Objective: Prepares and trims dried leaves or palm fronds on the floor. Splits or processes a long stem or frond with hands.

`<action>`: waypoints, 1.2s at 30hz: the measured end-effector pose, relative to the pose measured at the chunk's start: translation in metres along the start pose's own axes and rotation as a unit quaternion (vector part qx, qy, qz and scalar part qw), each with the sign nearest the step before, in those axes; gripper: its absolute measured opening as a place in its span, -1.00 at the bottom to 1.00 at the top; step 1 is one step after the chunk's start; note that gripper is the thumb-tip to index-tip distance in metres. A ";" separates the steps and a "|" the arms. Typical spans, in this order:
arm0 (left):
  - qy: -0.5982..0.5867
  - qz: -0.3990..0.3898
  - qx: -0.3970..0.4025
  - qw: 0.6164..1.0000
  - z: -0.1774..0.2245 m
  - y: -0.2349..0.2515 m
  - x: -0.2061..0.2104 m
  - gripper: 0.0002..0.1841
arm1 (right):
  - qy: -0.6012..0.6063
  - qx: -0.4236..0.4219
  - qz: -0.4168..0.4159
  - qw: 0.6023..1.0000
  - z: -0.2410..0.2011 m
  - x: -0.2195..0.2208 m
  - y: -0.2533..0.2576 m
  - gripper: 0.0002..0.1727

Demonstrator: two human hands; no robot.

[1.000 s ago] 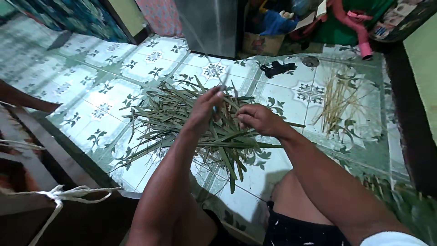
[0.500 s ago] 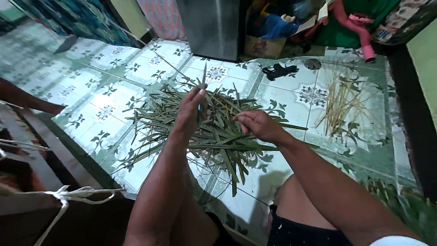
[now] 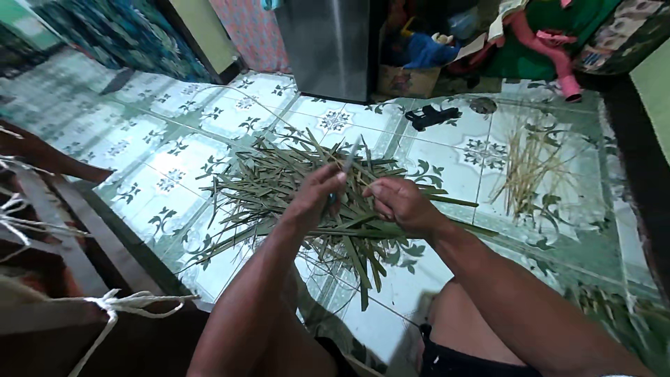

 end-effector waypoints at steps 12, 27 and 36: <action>-0.054 0.115 0.115 0.985 0.053 -0.007 -0.072 -0.59 | -0.035 -0.045 -0.080 0.995 -0.008 -0.001 -0.007 -0.65; 0.020 0.127 0.068 0.989 0.031 -0.008 -0.055 -0.65 | -0.124 0.061 -0.074 0.988 0.021 -0.022 -0.005 -0.71; -0.009 0.170 0.115 0.979 0.052 -0.009 -0.084 -0.61 | -0.216 -0.090 -0.055 0.971 -0.011 -0.019 -0.012 -0.68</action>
Point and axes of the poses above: each hand's wrist, its own y-axis towards the middle knuckle, its own x-axis out of the palm, z = x × y, the point moved 10 cm from there along y, towards the middle knuckle, and after that the axes turned 8 degrees about z, right-handed, at the moved point
